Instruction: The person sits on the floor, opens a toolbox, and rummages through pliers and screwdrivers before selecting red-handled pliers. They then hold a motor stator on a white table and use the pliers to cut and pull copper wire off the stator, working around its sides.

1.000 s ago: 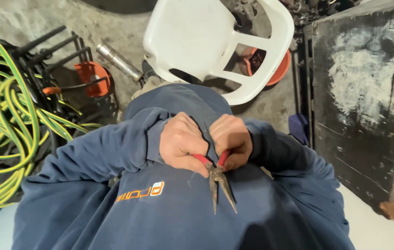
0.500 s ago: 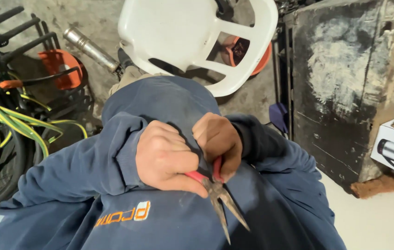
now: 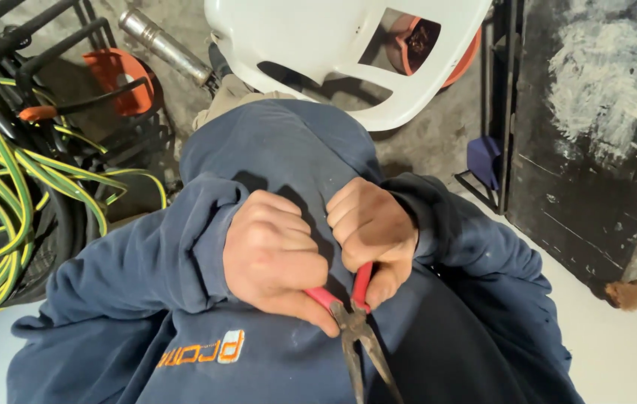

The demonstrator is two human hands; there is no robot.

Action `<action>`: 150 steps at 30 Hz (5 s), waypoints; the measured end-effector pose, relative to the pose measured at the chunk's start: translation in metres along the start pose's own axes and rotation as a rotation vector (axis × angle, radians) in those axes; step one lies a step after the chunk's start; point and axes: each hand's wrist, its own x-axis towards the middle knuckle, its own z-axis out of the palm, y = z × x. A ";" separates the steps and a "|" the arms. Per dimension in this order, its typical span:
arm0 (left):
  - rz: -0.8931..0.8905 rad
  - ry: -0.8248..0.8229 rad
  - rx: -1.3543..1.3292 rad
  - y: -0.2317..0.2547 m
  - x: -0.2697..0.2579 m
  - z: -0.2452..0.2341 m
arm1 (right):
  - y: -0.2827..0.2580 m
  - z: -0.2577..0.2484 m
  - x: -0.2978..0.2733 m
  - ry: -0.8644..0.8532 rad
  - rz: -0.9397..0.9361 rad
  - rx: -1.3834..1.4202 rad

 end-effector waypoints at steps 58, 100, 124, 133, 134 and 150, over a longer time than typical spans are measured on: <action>-0.472 -0.374 -0.285 -0.070 -0.019 0.030 | 0.057 0.016 0.067 0.662 -0.942 -0.471; 0.045 0.045 0.245 -0.007 -0.003 -0.014 | -0.039 -0.004 -0.008 0.157 0.314 -1.076; -0.565 0.301 -0.278 -0.023 -0.005 0.015 | 0.039 0.010 -0.090 0.245 0.588 0.105; -0.624 0.450 -0.145 -0.041 0.011 0.011 | 0.027 0.010 -0.048 0.541 0.778 0.617; -0.618 0.448 -0.142 -0.041 0.012 0.010 | 0.026 0.008 -0.044 0.540 0.773 0.613; -0.656 0.469 -0.169 -0.041 0.017 0.013 | 0.021 0.003 -0.033 0.502 0.721 0.747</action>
